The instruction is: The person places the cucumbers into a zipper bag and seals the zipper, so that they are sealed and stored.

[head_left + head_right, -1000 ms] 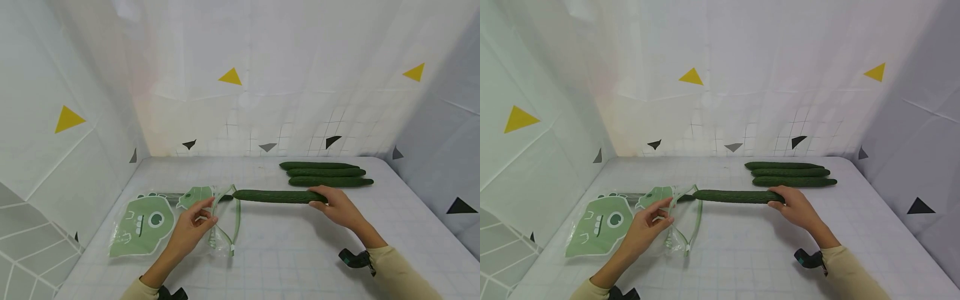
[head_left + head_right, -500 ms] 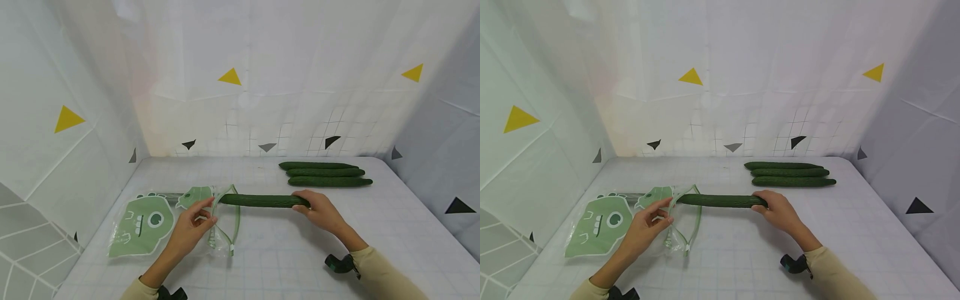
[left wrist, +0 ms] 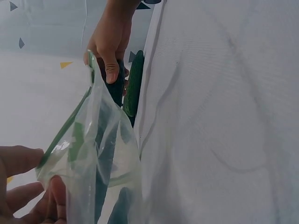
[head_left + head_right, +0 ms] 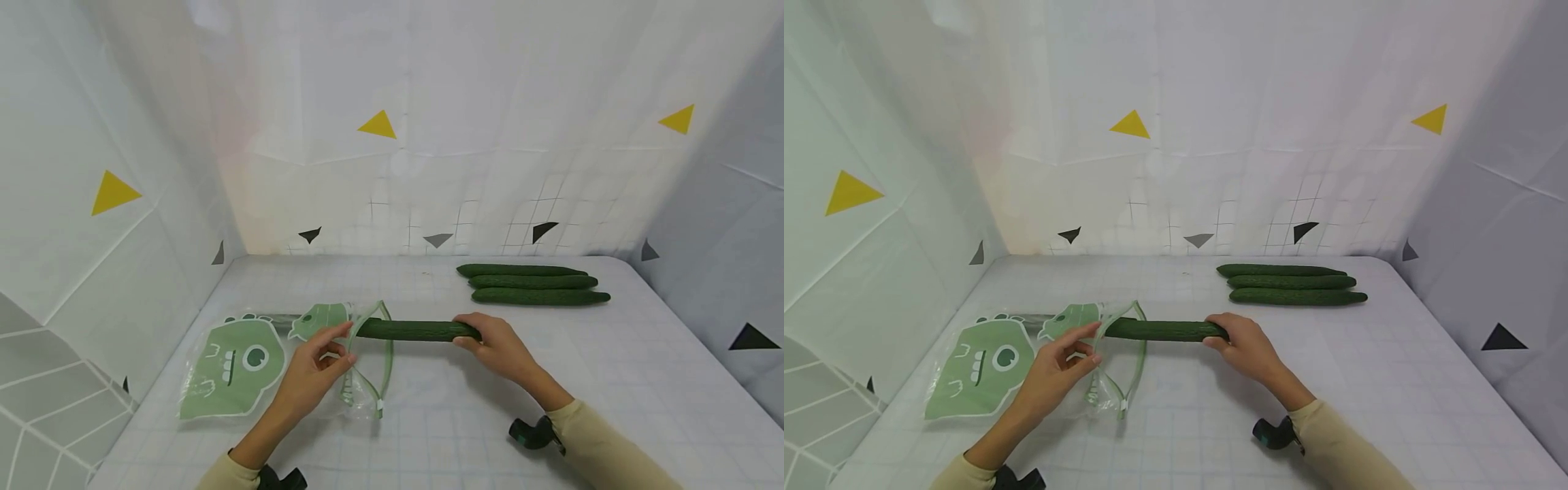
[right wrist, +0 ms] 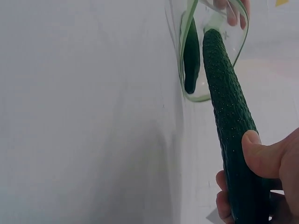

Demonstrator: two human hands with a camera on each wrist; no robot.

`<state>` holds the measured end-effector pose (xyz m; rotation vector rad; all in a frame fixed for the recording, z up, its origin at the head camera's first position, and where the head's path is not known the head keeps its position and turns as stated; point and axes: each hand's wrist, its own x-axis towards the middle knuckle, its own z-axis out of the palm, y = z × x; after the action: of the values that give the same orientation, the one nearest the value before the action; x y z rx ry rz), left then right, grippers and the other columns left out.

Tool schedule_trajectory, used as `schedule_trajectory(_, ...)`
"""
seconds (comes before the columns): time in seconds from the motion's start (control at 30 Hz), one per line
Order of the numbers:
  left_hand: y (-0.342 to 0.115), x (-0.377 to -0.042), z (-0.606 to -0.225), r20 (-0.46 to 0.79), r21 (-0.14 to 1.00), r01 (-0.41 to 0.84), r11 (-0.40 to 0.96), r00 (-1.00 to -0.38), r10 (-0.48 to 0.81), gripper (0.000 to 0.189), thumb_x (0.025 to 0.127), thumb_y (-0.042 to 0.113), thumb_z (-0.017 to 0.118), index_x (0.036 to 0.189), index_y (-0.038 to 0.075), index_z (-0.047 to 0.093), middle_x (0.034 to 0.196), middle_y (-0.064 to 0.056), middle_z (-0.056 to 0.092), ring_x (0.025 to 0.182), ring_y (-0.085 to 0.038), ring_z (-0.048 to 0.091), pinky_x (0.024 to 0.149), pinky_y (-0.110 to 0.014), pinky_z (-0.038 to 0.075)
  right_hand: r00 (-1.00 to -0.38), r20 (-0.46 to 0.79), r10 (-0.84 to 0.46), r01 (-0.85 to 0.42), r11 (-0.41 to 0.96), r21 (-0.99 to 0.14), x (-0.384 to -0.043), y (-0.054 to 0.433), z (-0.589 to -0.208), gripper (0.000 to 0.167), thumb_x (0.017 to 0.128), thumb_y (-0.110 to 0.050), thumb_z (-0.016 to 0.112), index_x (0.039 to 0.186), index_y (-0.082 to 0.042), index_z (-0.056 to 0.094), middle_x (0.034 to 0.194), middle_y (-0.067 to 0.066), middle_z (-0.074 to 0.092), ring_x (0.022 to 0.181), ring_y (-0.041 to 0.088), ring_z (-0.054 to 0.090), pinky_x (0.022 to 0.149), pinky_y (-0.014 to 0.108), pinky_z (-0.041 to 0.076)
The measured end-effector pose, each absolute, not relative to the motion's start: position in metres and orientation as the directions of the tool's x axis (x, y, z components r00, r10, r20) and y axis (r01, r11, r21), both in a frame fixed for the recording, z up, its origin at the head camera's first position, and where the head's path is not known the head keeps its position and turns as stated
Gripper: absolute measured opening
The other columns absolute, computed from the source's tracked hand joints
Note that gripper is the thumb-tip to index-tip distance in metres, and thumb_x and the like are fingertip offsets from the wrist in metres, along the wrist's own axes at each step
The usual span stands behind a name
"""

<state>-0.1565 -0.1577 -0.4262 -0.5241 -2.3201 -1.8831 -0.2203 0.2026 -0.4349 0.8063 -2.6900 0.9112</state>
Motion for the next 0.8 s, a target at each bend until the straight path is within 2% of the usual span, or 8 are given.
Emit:
schedule_trajectory(0.43, -0.159, -0.158, -0.426, 0.277, 0.935, 0.313, 0.166, -0.938, 0.207, 0.056, 0.096, 0.008, 0.076, 0.149, 0.008, 0.058, 0.142, -0.009, 0.058, 0.102, -0.023, 0.063, 0.078, -0.027, 0.054, -0.828, 0.357, -0.433, -0.561, 0.629, -0.539, -0.222, 0.177, -0.431, 0.041, 0.097, -0.02, 0.076, 0.13, 0.003, 0.069, 0.125, 0.014, 0.071, 0.116, 0.034, 0.066, 0.096, 0.054, 0.052)
schedule_trajectory(0.8, -0.159, -0.159, -0.427, 0.271, 0.933, 0.311, 0.182, -0.939, 0.213, 0.054, 0.096, 0.01, 0.077, 0.147, 0.008, 0.059, 0.128, -0.012, 0.061, 0.101, -0.025, 0.063, 0.078, -0.027, 0.054, -0.815, 0.345, -0.466, -0.578, 0.612, -0.539, -0.224, 0.159, -0.433, 0.04, 0.097, -0.021, 0.075, 0.13, 0.002, 0.069, 0.123, 0.014, 0.071, 0.114, 0.034, 0.067, 0.094, 0.053, 0.053)
